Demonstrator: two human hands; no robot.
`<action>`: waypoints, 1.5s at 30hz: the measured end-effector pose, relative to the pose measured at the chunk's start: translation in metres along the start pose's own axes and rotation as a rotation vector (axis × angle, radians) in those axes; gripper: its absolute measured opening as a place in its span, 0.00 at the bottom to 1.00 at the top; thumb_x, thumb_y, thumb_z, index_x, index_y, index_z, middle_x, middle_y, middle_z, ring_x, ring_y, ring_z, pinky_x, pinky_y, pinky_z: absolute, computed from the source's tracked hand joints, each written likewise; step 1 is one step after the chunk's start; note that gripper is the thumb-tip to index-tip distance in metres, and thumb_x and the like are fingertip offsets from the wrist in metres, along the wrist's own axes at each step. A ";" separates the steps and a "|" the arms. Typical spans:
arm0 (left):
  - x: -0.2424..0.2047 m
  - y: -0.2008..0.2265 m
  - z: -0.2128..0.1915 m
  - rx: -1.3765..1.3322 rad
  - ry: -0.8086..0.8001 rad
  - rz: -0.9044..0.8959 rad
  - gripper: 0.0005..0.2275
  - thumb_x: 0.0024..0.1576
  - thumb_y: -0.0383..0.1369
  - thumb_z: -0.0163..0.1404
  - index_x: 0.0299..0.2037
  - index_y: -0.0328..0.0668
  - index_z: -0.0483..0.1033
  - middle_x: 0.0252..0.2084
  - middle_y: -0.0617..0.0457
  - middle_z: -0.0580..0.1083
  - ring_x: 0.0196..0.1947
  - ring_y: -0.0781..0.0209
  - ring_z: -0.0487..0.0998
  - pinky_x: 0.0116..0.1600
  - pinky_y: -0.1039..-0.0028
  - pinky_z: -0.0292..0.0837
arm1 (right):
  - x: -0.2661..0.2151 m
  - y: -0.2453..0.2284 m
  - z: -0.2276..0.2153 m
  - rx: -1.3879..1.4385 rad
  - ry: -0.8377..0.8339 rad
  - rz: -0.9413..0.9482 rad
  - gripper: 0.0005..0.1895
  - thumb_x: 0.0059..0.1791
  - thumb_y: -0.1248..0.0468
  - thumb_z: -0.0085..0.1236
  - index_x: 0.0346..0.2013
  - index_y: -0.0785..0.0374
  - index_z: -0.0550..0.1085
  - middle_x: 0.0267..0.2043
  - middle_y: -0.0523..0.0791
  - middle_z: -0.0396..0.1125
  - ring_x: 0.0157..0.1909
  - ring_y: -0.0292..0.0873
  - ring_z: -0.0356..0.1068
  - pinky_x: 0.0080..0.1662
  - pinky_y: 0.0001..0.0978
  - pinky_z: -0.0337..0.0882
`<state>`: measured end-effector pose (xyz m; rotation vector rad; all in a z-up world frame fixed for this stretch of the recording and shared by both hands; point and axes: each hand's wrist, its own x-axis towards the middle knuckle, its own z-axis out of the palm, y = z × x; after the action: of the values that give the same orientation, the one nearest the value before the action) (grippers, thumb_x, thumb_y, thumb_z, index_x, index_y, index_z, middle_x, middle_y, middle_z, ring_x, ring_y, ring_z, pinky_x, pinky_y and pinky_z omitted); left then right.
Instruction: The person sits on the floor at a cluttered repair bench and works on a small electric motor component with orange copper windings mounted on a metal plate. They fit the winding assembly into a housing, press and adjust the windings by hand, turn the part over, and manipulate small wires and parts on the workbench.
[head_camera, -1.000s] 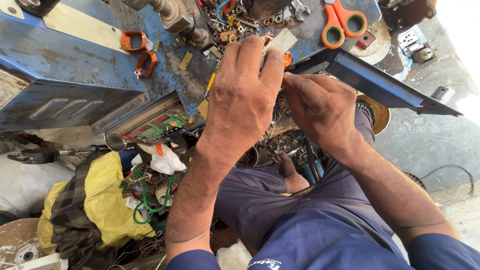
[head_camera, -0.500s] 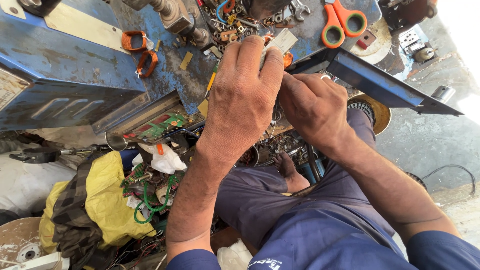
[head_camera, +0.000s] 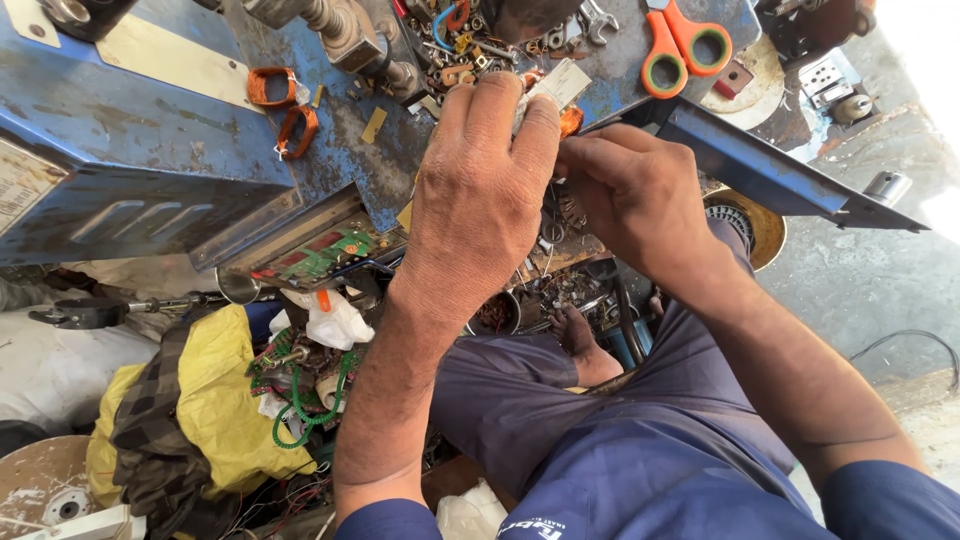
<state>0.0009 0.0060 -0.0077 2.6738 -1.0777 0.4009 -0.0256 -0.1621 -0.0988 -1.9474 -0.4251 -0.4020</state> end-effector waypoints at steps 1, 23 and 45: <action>0.000 0.000 -0.001 0.001 -0.002 0.001 0.11 0.62 0.24 0.53 0.53 0.30 0.70 0.54 0.41 0.66 0.53 0.43 0.72 0.54 0.58 0.75 | 0.000 0.004 0.001 0.001 0.001 0.001 0.14 0.50 0.75 0.60 0.50 0.62 0.78 0.40 0.48 0.73 0.39 0.49 0.76 0.40 0.39 0.75; -0.004 -0.020 0.001 -0.071 0.111 -0.014 0.10 0.61 0.21 0.55 0.51 0.34 0.75 0.46 0.45 0.68 0.51 0.46 0.74 0.52 0.59 0.74 | 0.004 0.024 -0.006 -0.398 -0.192 -0.125 0.10 0.44 0.66 0.62 0.40 0.61 0.76 0.31 0.48 0.70 0.31 0.53 0.71 0.32 0.46 0.71; -0.020 -0.030 0.027 -0.139 0.235 -0.002 0.11 0.63 0.23 0.56 0.55 0.34 0.73 0.48 0.46 0.68 0.50 0.46 0.74 0.54 0.59 0.74 | 0.010 0.050 0.001 -0.622 -0.116 -0.476 0.25 0.46 0.62 0.68 0.56 0.64 0.74 0.35 0.44 0.65 0.33 0.44 0.66 0.33 0.39 0.67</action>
<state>0.0129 0.0318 -0.0428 2.4345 -0.9937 0.5991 0.0067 -0.1793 -0.1339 -2.4711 -0.9319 -0.8004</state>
